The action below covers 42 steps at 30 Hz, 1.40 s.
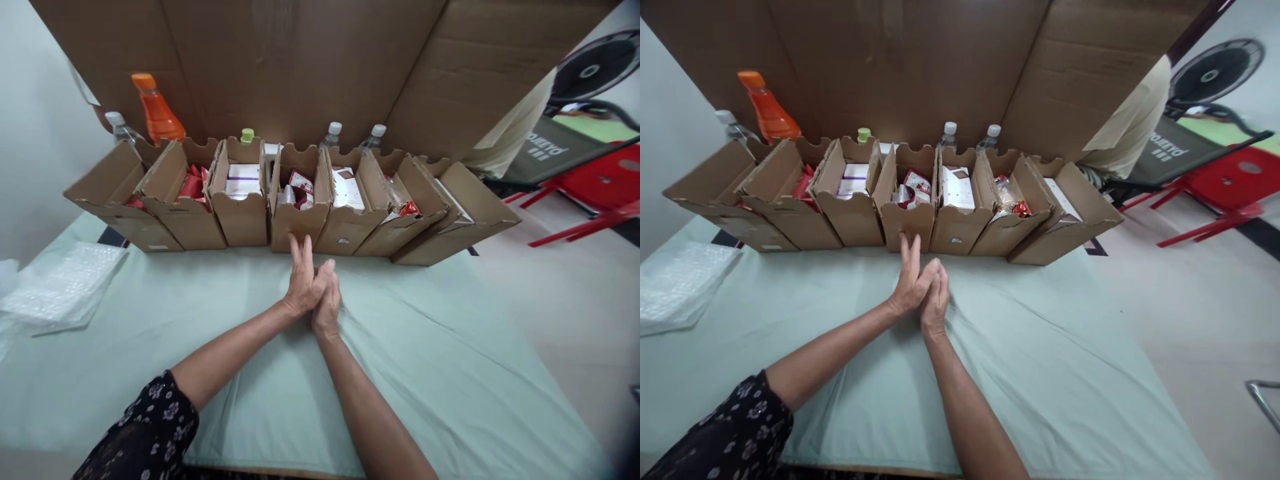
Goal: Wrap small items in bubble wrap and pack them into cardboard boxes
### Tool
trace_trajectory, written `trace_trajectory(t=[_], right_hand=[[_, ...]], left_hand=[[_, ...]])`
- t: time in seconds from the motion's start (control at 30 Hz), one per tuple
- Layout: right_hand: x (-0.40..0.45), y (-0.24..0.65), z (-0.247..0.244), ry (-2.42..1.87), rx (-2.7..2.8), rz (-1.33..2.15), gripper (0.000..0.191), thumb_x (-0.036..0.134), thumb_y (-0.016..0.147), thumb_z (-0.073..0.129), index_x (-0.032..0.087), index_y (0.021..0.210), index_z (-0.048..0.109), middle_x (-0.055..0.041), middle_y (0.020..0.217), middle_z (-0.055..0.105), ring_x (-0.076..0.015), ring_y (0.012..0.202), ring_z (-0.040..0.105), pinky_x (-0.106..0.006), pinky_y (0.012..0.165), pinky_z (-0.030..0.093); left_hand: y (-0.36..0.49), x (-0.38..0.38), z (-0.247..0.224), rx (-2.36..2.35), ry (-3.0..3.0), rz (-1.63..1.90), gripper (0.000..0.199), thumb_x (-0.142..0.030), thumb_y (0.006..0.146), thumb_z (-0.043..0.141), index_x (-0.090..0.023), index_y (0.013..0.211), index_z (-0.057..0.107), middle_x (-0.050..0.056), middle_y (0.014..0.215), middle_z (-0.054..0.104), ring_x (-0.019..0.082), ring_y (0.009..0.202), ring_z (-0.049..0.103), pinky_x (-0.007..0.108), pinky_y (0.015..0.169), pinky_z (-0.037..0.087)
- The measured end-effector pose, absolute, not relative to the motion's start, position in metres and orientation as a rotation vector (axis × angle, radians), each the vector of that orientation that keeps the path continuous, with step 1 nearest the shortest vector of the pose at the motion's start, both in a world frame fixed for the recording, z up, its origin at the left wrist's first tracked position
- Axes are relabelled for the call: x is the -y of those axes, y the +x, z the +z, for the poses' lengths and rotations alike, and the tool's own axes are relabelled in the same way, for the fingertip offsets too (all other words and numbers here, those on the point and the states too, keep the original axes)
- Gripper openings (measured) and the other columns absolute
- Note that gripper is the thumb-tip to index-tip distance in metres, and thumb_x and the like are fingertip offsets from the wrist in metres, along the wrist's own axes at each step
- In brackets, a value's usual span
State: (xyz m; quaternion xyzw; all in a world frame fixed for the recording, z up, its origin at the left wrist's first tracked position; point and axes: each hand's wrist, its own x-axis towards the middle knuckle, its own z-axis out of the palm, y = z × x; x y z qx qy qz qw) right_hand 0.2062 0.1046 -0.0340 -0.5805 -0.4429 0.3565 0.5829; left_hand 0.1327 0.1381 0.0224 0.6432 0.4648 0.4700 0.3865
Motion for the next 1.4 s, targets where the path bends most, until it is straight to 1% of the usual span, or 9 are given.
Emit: trace_trajectory(t=[0.13, 0.37, 0.53, 0.67, 0.77, 0.93, 1.2, 1.3, 1.4], right_hand=[[-0.105, 0.199, -0.026, -1.372, 0.843, 0.898, 0.072, 0.069, 0.096, 0.038, 0.019, 0.146, 0.05, -0.0169, 0.145, 0.062, -0.0281, 0.134, 0.059, -0.047, 0.106, 0.053], [-0.102, 0.203, -0.025, -1.352, 0.871, 0.837, 0.063, 0.061, 0.092, 0.047, 0.015, 0.133, 0.061, -0.0198, 0.137, 0.066, -0.0306, 0.127, 0.063, -0.048, 0.099, 0.055], [-0.104, 0.189, 0.008, -1.281, 1.16, 0.77, 0.03, 0.039, 0.092, 0.056, 0.019, 0.108, 0.071, -0.0111, 0.11, 0.077, -0.0243, 0.106, 0.071, -0.045, 0.099, 0.054], [-0.142, 0.151, 0.072, -1.132, 1.583, 0.739, 0.041, 0.031, 0.097, 0.05, 0.022, 0.135, 0.062, -0.0042, 0.096, 0.076, -0.0174, 0.081, 0.07, -0.035, 0.081, 0.057], [-0.187, 0.12, 0.118, -1.336, 1.946, 0.522, 0.06, 0.02, 0.094, 0.05, 0.024, 0.154, 0.048, -0.003, 0.092, 0.076, -0.0192, 0.077, 0.068, -0.036, 0.082, 0.054], [-0.217, 0.095, 0.147, -1.716, 2.171, 0.203, 0.029, 0.022, 0.096, 0.053, 0.019, 0.118, 0.072, -0.0117, 0.099, 0.078, -0.0278, 0.091, 0.07, -0.036, 0.079, 0.046], [-0.072, 0.148, 0.129, -1.517, 2.124, 0.241, 0.022, 0.027, 0.099, 0.051, 0.022, 0.091, 0.071, -0.0026, 0.075, 0.075, -0.0182, 0.067, 0.069, -0.027, 0.064, 0.044], [-0.011, 0.21, 0.124, -1.406, 2.019, 0.334, 0.022, 0.034, 0.1, 0.054, 0.025, 0.094, 0.074, -0.0013, 0.081, 0.078, -0.016, 0.068, 0.072, -0.026, 0.065, 0.052], [0.031, 0.277, 0.115, -1.556, 1.751, 0.306, 0.023, 0.044, 0.093, 0.063, 0.027, 0.101, 0.076, -0.0046, 0.095, 0.081, -0.0213, 0.083, 0.078, -0.03, 0.074, 0.06]], left_hand=[[0.127, -0.153, 0.018, -1.178, 1.673, 1.173, 0.079, -0.056, 0.1, 0.044, -0.013, 0.164, 0.022, 0.019, 0.176, -0.006, 0.031, 0.164, -0.005, 0.054, 0.132, 0.004], [0.045, -0.107, -0.003, -1.294, 2.067, 0.778, 0.057, -0.047, 0.103, 0.045, -0.017, 0.151, 0.052, 0.017, 0.16, 0.05, 0.034, 0.157, 0.032, 0.059, 0.128, 0.024], [-0.018, -0.046, -0.015, -1.337, 2.441, 0.41, 0.051, -0.036, 0.102, 0.052, -0.02, 0.151, 0.053, 0.014, 0.166, 0.042, 0.034, 0.157, 0.032, 0.059, 0.128, 0.024], [-0.026, -0.024, -0.014, -1.345, 2.475, 0.394, 0.055, -0.041, 0.1, 0.057, -0.021, 0.152, 0.051, 0.014, 0.167, 0.041, 0.034, 0.157, 0.032, 0.057, 0.128, 0.026], [-0.025, -0.024, -0.015, -1.321, 2.43, 0.442, 0.052, -0.039, 0.099, 0.058, -0.02, 0.148, 0.055, 0.015, 0.165, 0.044, 0.036, 0.156, 0.033, 0.059, 0.128, 0.027], [-0.029, -0.03, -0.026, -1.311, 2.109, 0.775, 0.058, -0.036, 0.1, 0.052, -0.017, 0.154, 0.045, 0.018, 0.159, 0.05, 0.033, 0.153, 0.041, 0.059, 0.127, 0.031], [-0.044, -0.044, -0.02, -1.479, 1.297, 1.505, 0.064, -0.047, 0.103, 0.046, -0.022, 0.16, 0.033, 0.017, 0.168, 0.034, 0.034, 0.156, 0.035, 0.057, 0.128, 0.028], [-0.05, -0.043, -0.012, -1.486, 1.198, 1.524, 0.071, -0.046, 0.097, 0.057, -0.022, 0.159, 0.032, 0.018, 0.167, 0.035, 0.033, 0.156, 0.034, 0.055, 0.128, 0.029], [-0.05, -0.03, -0.006, -1.424, 1.278, 1.37, 0.08, -0.04, 0.088, 0.068, -0.019, 0.158, 0.035, 0.019, 0.161, 0.044, 0.035, 0.15, 0.043, 0.055, 0.126, 0.031]])
